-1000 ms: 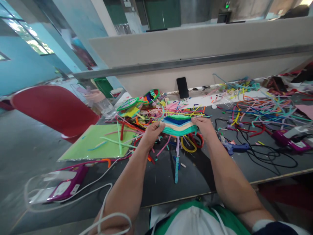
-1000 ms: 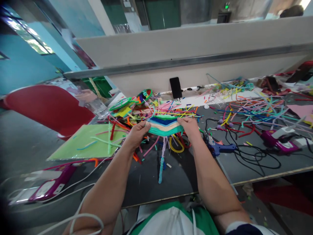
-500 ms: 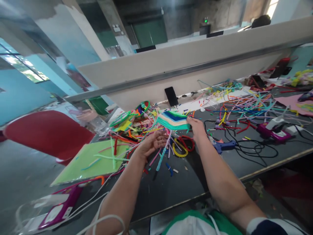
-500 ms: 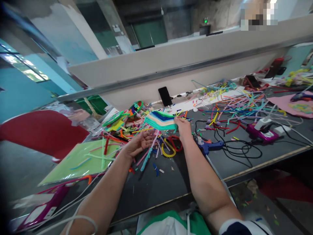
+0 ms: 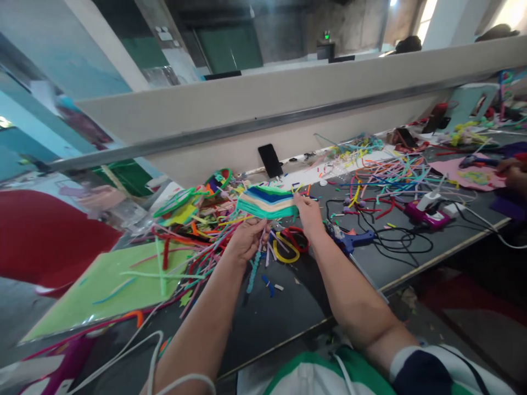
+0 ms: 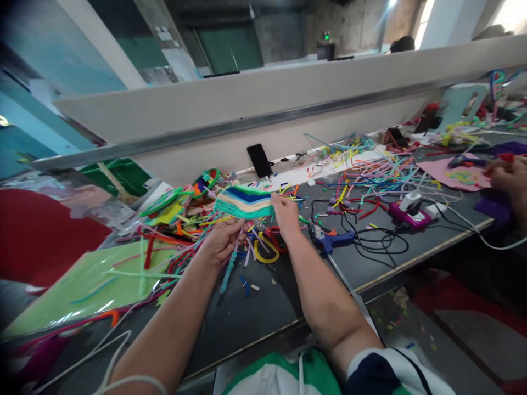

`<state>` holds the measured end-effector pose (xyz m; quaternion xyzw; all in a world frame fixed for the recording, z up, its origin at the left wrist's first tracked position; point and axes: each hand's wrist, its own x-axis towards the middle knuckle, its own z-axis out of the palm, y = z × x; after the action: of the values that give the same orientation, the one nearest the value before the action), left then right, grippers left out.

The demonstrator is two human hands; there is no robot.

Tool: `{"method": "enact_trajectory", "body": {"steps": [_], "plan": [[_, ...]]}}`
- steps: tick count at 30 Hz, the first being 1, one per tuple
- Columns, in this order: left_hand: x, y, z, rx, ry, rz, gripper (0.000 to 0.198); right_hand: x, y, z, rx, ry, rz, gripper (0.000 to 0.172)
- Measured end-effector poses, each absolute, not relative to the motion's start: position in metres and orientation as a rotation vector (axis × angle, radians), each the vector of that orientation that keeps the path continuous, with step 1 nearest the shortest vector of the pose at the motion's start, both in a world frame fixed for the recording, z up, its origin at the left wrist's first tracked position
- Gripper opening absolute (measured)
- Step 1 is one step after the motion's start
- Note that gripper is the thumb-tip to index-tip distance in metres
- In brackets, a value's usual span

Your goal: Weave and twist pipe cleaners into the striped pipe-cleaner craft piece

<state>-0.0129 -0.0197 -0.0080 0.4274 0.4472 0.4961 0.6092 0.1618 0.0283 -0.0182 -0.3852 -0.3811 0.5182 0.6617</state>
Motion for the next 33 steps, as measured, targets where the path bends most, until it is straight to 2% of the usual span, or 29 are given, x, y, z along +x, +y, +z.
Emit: {"method": "enact_trajectory", "body": {"steps": [5,11,16,21,24,33], "plan": [[-0.036,-0.029,-0.006,0.877,0.997,1.391,0.024,0.138,0.011,-0.011,-0.759,-0.404,1.212,0.034],[-0.052,-0.031,-0.023,0.843,0.869,1.486,0.021,0.082,-0.031,-0.009,-0.607,-0.706,1.574,0.015],[-0.026,-0.042,-0.025,0.860,0.872,1.379,0.025,0.092,-0.040,-0.013,-0.479,-0.713,1.791,0.025],[-0.008,-0.044,-0.029,0.831,0.800,1.367,0.023,0.108,-0.038,-0.016,-0.369,-0.653,1.718,0.019],[-0.011,-0.043,-0.031,0.776,0.748,1.412,0.024,0.103,-0.040,-0.019,-0.321,-0.691,1.810,0.020],[-0.001,-0.044,-0.038,0.883,0.773,1.308,0.028,0.097,-0.033,-0.036,-0.573,-0.517,1.843,0.019]]}}
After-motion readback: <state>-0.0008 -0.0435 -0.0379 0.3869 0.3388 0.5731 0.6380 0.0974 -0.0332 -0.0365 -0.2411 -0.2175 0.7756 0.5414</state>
